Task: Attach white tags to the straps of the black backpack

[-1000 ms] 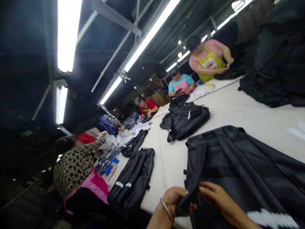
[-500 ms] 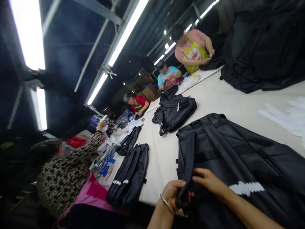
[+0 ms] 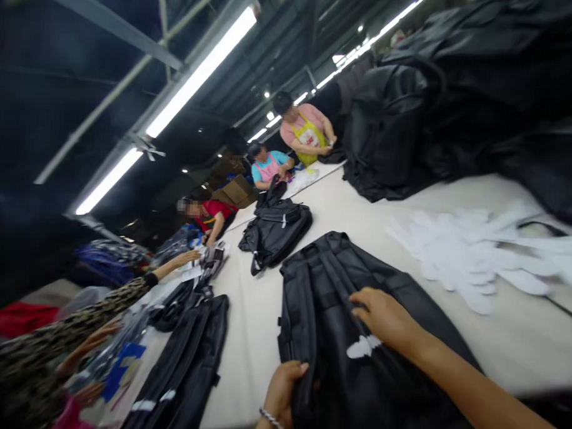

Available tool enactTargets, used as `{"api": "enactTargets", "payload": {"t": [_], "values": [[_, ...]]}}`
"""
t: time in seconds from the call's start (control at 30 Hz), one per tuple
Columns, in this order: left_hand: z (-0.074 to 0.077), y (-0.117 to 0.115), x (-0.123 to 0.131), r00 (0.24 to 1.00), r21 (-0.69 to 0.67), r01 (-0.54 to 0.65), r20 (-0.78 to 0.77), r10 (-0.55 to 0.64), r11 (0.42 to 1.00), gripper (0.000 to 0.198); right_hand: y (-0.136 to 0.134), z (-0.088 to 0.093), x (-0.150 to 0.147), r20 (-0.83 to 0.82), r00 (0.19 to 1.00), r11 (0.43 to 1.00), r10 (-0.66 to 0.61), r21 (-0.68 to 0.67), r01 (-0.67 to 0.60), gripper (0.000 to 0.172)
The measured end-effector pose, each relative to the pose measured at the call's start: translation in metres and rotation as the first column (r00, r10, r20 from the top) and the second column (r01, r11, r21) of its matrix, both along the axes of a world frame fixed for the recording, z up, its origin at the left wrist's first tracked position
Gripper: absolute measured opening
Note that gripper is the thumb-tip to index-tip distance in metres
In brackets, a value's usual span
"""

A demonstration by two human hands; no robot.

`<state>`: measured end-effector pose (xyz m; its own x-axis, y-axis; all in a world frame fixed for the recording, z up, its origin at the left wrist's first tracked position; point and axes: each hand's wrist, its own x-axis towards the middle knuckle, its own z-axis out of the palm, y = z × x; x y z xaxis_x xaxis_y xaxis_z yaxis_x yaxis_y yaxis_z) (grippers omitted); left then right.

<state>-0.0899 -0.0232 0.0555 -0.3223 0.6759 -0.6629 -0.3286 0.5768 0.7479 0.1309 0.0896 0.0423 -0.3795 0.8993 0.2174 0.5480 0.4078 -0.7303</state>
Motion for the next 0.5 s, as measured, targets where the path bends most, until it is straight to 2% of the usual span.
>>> {"api": "enactTargets", "payload": {"t": [0.07, 0.13, 0.23, 0.3, 0.43, 0.5], "values": [[0.004, 0.003, 0.002, 0.999, 0.022, 0.046, -0.005, -0.046, 0.999, 0.014, 0.022, -0.009, 0.046, 0.141, 0.965, 0.974, -0.222, -0.007, 0.225, 0.027], [0.004, 0.005, 0.003, 0.997, 0.057, 0.079, -0.004, -0.079, 0.995, 0.017, 0.041, -0.026, 0.090, 0.286, 0.858, 0.895, -0.426, -0.003, 0.445, 0.028], [0.000, 0.005, 0.010, 0.995, 0.074, 0.097, -0.004, -0.097, 0.992, 0.020, 0.063, -0.051, 0.131, 0.420, 0.711, 0.770, -0.564, -0.044, 0.636, 0.031], [-0.006, 0.004, 0.017, 0.995, 0.076, 0.099, -0.014, -0.098, 0.992, 0.021, 0.076, -0.059, 0.140, 0.445, 0.682, 0.740, -0.580, -0.063, 0.670, 0.033], [-0.015, 0.004, 0.026, 0.996, 0.084, 0.082, -0.050, -0.078, 0.993, 0.023, 0.099, -0.060, 0.127, 0.488, 0.702, 0.786, -0.519, -0.049, 0.616, 0.034], [-0.018, 0.004, 0.027, 0.995, 0.081, 0.069, -0.072, -0.063, 0.994, 0.024, 0.107, -0.060, 0.116, 0.527, 0.690, 0.771, -0.496, -0.099, 0.629, 0.037]]}}
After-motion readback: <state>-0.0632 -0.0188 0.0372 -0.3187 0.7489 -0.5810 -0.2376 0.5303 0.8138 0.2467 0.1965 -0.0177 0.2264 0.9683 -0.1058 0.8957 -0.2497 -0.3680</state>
